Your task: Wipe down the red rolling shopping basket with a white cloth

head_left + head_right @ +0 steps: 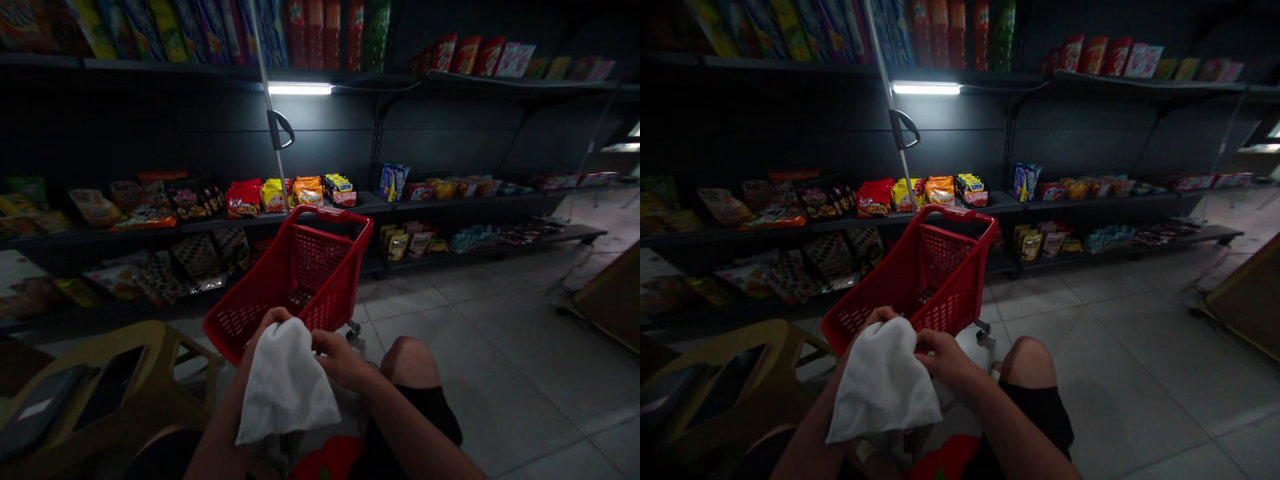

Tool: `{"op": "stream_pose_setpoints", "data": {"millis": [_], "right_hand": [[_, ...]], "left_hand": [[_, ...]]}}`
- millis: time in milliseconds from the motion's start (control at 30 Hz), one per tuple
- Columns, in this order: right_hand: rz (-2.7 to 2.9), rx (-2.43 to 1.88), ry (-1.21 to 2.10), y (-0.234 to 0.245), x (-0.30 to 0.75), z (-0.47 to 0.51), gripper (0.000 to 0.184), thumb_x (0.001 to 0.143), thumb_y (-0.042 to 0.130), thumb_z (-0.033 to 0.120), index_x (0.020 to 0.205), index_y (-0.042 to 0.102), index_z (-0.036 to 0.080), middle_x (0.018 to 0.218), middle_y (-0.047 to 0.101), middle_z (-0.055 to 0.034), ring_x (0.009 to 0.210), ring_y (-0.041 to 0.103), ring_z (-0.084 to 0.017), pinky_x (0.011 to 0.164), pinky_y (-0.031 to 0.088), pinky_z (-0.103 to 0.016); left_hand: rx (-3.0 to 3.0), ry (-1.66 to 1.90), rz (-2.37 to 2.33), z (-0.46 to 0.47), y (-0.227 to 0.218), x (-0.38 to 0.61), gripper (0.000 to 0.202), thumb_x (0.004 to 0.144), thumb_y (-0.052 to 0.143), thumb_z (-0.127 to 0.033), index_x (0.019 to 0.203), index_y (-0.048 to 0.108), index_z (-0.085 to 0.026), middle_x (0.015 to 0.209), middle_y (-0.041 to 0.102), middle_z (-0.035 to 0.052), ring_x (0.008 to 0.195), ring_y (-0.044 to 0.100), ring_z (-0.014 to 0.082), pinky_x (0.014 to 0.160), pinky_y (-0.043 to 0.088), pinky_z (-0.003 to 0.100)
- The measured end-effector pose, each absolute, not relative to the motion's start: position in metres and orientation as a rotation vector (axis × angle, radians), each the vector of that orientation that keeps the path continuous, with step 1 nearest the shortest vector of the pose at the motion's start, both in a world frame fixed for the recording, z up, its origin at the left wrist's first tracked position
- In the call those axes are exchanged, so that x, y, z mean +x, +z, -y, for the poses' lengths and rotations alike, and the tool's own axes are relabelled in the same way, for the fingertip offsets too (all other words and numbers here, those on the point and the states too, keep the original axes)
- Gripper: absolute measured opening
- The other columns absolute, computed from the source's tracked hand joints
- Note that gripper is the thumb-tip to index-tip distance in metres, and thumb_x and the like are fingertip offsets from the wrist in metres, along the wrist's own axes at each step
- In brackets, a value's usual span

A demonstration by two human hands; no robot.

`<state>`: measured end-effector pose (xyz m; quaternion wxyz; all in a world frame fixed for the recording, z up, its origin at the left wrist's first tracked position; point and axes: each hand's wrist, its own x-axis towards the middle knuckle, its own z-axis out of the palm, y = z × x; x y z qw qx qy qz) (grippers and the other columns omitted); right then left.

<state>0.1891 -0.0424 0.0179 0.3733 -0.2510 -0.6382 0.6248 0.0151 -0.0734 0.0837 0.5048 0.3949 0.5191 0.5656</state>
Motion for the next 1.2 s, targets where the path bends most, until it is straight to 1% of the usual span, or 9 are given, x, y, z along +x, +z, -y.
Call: {"op": "stream_pose_setpoints", "data": {"millis": [200, 300, 400, 600, 733, 833, 967, 1067, 1200], "right_hand": [[1.585, -0.789, 1.431, 0.031, 0.227, 0.022, 0.020, 0.082, 0.067, 0.036, 0.078, 0.061, 0.018, 0.101, 0.068, -0.0051, 0.091, 0.062, -0.017, 0.081, 0.048, -0.029], [1.561, -0.959, 1.255, 0.041, 0.248, 0.010, 0.020, 0.085, 0.060, 0.038, 0.081, 0.055, 0.020, 0.075, 0.058, 0.0025, 0.066, 0.052, -0.011, 0.059, 0.040, -0.022], [1.525, -1.107, 1.002, 0.050, 0.255, 0.009, 0.019, 0.087, 0.056, 0.037, 0.080, 0.052, 0.020, 0.068, 0.049, 0.0049, 0.061, 0.045, -0.010, 0.055, 0.035, -0.021], [1.778, -0.878, 1.125, 0.053, 0.228, 0.032, 0.017, 0.090, 0.058, 0.037, 0.090, 0.061, 0.020, 0.081, 0.060, 0.0010, 0.072, 0.054, -0.013, 0.068, 0.044, -0.024], [1.550, -0.911, 0.955, 0.036, 0.212, 0.042, 0.021, 0.084, 0.067, 0.038, 0.098, 0.065, 0.023, 0.103, 0.065, -0.0050, 0.103, 0.057, -0.021, 0.093, 0.045, -0.034], [1.375, -0.827, 1.292, 0.013, 0.206, 0.046, 0.041, 0.086, 0.063, 0.042, 0.122, 0.057, 0.027, 0.124, 0.060, -0.0057, 0.116, 0.055, -0.023, 0.099, 0.044, -0.038], [1.173, -0.855, 1.705, -0.016, 0.209, 0.027, 0.052, 0.077, 0.071, 0.040, 0.124, 0.054, 0.026, 0.106, 0.066, -0.0031, 0.087, 0.064, -0.020, 0.076, 0.053, -0.033], [0.941, -1.039, 1.366, -0.022, 0.229, -0.025, 0.058, 0.072, 0.070, 0.037, 0.126, 0.051, 0.025, 0.108, 0.066, -0.0037, 0.085, 0.063, -0.019, 0.073, 0.053, -0.031], [0.929, -1.128, 0.930, -0.011, 0.256, -0.115, 0.058, 0.078, 0.055, 0.034, 0.133, 0.047, 0.019, 0.120, 0.062, -0.0089, 0.099, 0.060, -0.021, 0.084, 0.051, -0.035]], "left_hand": [[0.874, 1.355, -1.254, 0.079, 0.082, -0.007, 0.044, 0.065, 0.076, -0.030, 0.104, 0.057, -0.026, 0.083, 0.065, -0.0038, 0.064, 0.061, 0.0141, 0.055, 0.048, 0.024], [0.932, 1.515, -1.371, 0.074, 0.070, -0.014, 0.047, 0.070, 0.074, -0.033, 0.113, 0.057, -0.026, 0.107, 0.064, 0.0007, 0.089, 0.063, 0.0143, 0.074, 0.051, 0.025], [0.986, 1.689, -1.449, 0.070, 0.059, -0.007, 0.040, 0.076, 0.070, -0.034, 0.113, 0.057, -0.024, 0.115, 0.062, 0.0020, 0.103, 0.059, 0.0139, 0.091, 0.047, 0.027], [1.184, 1.050, -1.081, 0.085, 0.049, 0.046, 0.049, 0.082, 0.067, -0.044, 0.124, 0.058, -0.021, 0.123, 0.065, 0.0090, 0.110, 0.063, 0.0235, 0.093, 0.050, 0.035], [1.055, 1.063, -1.234, 0.088, 0.037, 0.065, 0.056, 0.082, 0.066, -0.046, 0.132, 0.055, -0.021, 0.114, 0.070, 0.0083, 0.099, 0.067, 0.0252, 0.082, 0.054, 0.034], [0.959, 1.092, -1.348, 0.082, 0.032, 0.061, 0.057, 0.087, 0.057, -0.049, 0.137, 0.048, -0.021, 0.110, 0.070, 0.0094, 0.089, 0.069, 0.0246, 0.075, 0.056, 0.037], [1.530, 1.164, -1.521, 0.064, 0.034, 0.033, 0.049, 0.088, 0.058, -0.044, 0.130, 0.053, -0.021, 0.125, 0.062, 0.0114, 0.111, 0.061, 0.0251, 0.096, 0.049, 0.041], [1.979, 1.244, -1.733, 0.048, 0.032, 0.000, 0.048, 0.089, 0.057, -0.041, 0.133, 0.052, -0.021, 0.133, 0.057, 0.0118, 0.124, 0.051, 0.0257, 0.108, 0.038, 0.046], [2.147, 0.932, -1.819, 0.030, 0.019, -0.027, 0.040, 0.094, 0.046, -0.042, 0.125, 0.060, -0.021, 0.127, 0.063, 0.0102, 0.122, 0.054, 0.0247, 0.109, 0.036, 0.044]]}}
